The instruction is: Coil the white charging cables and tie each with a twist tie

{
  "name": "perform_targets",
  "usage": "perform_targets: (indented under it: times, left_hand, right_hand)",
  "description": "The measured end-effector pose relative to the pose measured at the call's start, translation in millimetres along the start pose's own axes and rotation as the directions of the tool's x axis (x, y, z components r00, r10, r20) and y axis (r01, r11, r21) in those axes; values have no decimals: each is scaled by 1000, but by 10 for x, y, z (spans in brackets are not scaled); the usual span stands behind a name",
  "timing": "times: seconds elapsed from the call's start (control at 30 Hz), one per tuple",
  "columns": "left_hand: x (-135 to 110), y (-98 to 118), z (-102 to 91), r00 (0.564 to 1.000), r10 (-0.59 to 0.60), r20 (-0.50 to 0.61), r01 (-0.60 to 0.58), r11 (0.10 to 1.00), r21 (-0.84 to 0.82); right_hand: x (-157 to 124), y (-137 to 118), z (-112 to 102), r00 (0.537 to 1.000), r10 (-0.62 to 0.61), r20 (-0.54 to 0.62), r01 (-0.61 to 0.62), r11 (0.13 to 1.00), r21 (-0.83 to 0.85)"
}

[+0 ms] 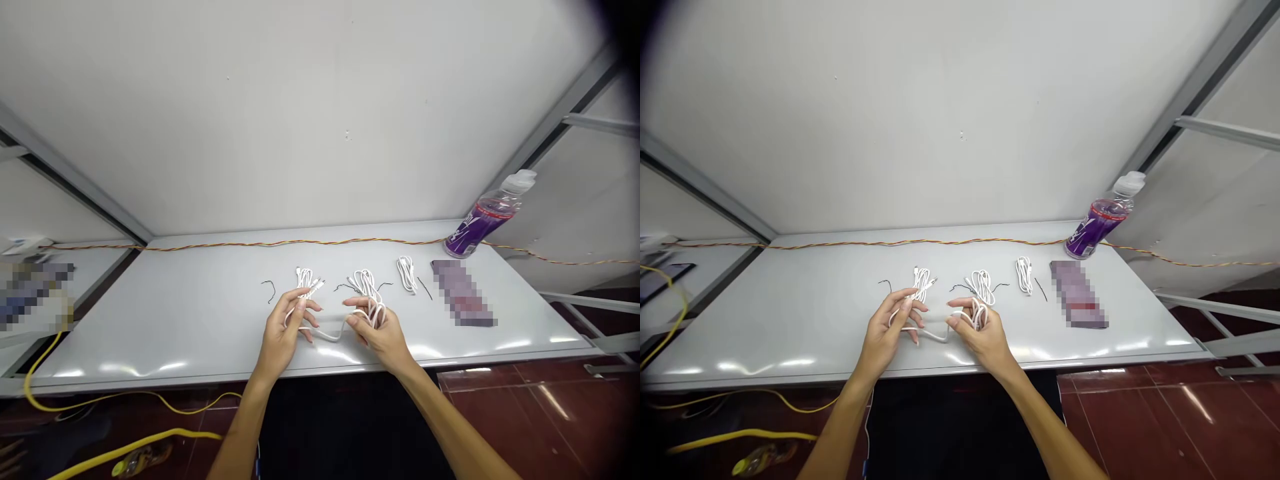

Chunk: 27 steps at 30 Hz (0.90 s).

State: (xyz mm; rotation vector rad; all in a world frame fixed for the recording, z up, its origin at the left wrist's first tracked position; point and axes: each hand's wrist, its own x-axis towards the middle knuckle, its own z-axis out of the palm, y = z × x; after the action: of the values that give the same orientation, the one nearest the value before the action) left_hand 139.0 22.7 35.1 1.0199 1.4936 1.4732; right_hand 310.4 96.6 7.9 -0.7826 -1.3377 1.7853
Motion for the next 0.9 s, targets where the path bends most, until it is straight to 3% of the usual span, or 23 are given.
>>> perform_targets:
  times: [0.07, 0.2, 0.37, 0.5, 0.63, 0.73, 0.9]
  left_hand:
    - [-22, 13, 28, 1000, -3, -3, 3, 1000, -21]
    - [-58, 8, 53, 1000, 1, 12, 0, 996, -85]
    - [-81, -81, 122, 999, 44, -21, -47, 982, -184]
    - [-81, -139, 215, 998, 46, -44, -56, 967, -247]
    - [-64, -114, 278, 997, 51, -52, -60, 977, -206]
    - [-52, -58, 296, 995, 95, -43, -97, 993, -64]
    - [-50, 48, 291, 994, 89, 70, -90, 996, 15]
  right_hand:
    - [18, 19, -8, 1000, -6, -26, 5, 997, -71]
    - [45, 42, -28, 991, -136, -15, 134, 988, -78]
    - [38, 77, 12, 999, -45, 20, 44, 997, 56]
    - [12, 95, 73, 1000, -26, 0, 26, 999, -44]
    - [-36, 32, 123, 992, 47, 115, -21, 977, -214]
    - [-63, -40, 146, 974, 17, 225, 54, 952, -303]
    - [-68, -83, 166, 929, 85, 360, 32, 951, -308]
